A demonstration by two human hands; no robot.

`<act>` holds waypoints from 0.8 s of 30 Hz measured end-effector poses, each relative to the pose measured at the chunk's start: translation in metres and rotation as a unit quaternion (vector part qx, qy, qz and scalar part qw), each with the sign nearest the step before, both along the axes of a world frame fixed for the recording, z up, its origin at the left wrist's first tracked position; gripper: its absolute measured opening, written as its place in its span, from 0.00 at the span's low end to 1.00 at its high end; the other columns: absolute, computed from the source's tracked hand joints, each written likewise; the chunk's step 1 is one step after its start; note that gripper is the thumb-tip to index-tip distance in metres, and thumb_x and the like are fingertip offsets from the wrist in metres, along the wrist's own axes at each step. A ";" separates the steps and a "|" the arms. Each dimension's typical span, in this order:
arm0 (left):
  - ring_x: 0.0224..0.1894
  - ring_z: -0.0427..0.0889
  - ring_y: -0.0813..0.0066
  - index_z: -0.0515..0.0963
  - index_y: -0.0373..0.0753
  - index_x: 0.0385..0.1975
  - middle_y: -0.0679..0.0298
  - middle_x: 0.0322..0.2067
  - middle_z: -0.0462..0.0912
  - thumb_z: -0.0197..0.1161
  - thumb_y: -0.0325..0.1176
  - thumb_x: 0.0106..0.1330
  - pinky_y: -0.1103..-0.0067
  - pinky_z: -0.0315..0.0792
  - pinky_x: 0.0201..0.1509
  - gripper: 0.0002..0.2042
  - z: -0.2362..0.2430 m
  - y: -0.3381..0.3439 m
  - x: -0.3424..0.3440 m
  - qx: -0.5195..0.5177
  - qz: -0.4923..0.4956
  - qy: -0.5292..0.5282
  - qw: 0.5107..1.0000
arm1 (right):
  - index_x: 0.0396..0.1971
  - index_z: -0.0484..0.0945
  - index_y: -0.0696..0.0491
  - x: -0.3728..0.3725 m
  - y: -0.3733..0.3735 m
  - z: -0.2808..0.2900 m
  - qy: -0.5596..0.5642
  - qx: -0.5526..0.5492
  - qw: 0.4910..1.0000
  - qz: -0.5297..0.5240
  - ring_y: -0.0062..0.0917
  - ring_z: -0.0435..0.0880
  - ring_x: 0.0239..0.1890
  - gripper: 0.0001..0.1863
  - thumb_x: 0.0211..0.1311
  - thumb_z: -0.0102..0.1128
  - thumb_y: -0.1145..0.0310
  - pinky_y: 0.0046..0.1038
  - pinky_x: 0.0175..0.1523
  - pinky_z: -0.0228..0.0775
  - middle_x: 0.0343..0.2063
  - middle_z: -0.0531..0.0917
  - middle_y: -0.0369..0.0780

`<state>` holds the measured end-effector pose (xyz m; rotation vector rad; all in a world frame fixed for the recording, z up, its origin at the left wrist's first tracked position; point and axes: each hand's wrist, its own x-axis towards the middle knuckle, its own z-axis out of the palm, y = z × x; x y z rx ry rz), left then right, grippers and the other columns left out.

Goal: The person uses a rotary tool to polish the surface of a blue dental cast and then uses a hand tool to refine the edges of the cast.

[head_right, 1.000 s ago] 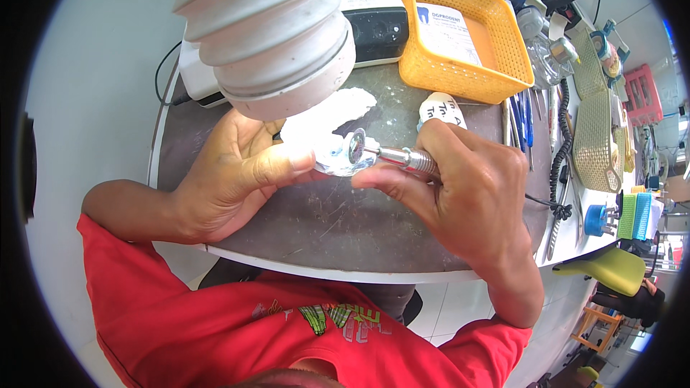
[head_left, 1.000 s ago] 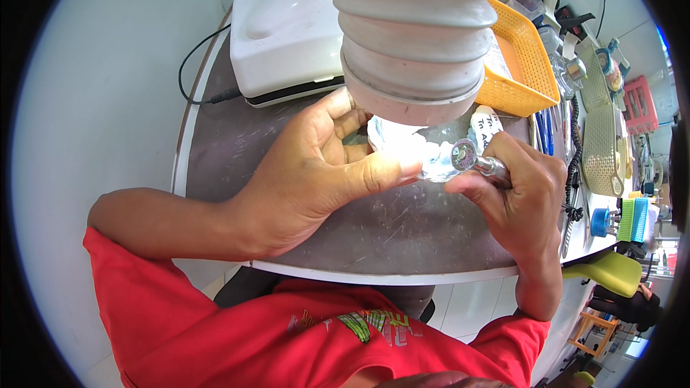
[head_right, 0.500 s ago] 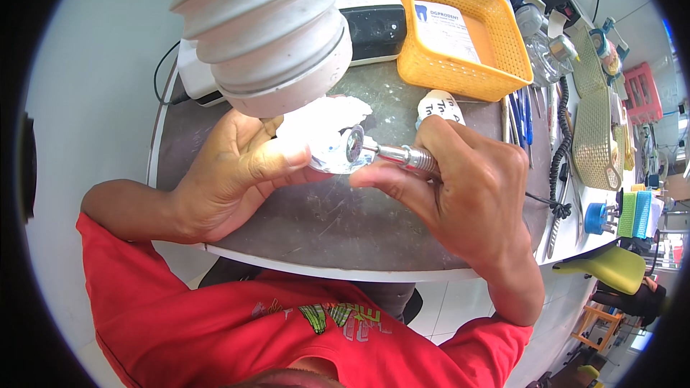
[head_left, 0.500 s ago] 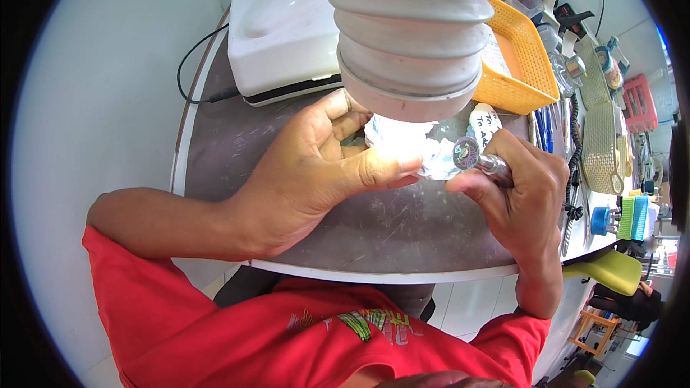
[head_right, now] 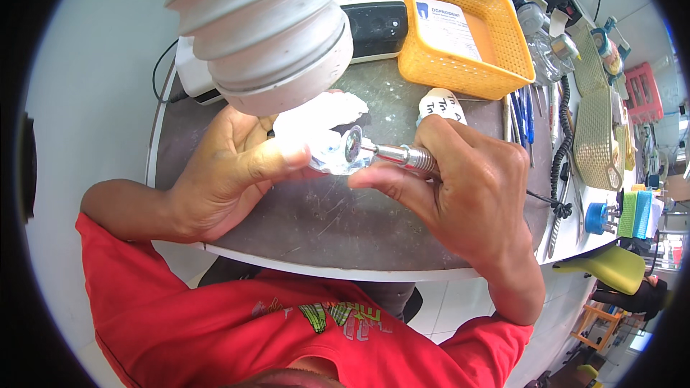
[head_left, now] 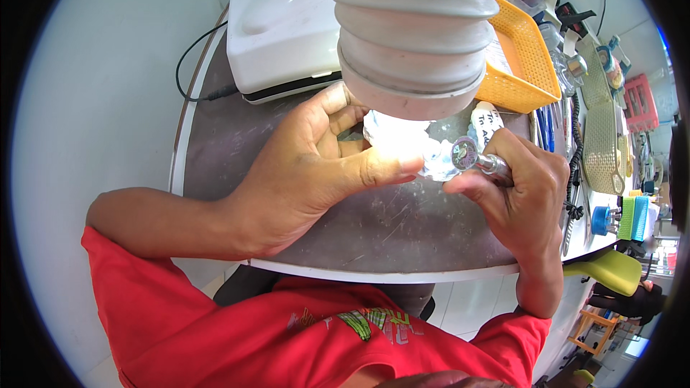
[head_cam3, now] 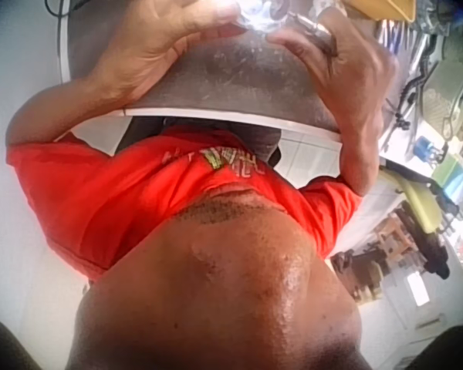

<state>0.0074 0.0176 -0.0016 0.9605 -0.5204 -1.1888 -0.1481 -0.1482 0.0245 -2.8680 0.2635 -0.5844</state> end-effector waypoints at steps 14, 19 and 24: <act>0.59 0.72 0.68 0.56 0.31 0.64 0.54 0.58 0.69 0.58 0.17 0.61 0.72 0.68 0.62 0.30 -0.001 -0.001 0.000 -0.006 0.003 -0.048 0.999 | 0.16 0.68 0.53 0.001 0.002 -0.001 0.011 -0.018 1.000 -0.023 0.28 0.70 0.11 0.28 0.40 0.76 0.48 0.29 0.17 0.60 0.09 0.70 0.37; 0.60 0.72 0.64 0.53 0.31 0.65 0.51 0.59 0.68 0.55 0.16 0.61 0.69 0.68 0.64 0.31 -0.009 -0.002 -0.003 -0.039 0.013 -0.079 0.996 | 0.16 0.68 0.53 0.001 0.002 -0.004 0.011 -0.025 0.999 -0.020 0.28 0.70 0.10 0.28 0.40 0.76 0.48 0.29 0.17 0.61 0.09 0.70 0.36; 0.60 0.72 0.62 0.53 0.30 0.64 0.49 0.58 0.69 0.54 0.18 0.64 0.68 0.70 0.62 0.28 -0.006 -0.001 -0.002 -0.011 0.023 -0.029 0.999 | 0.17 0.69 0.53 -0.001 -0.001 -0.008 0.012 -0.035 0.999 -0.025 0.27 0.69 0.10 0.27 0.39 0.77 0.48 0.28 0.17 0.61 0.09 0.70 0.36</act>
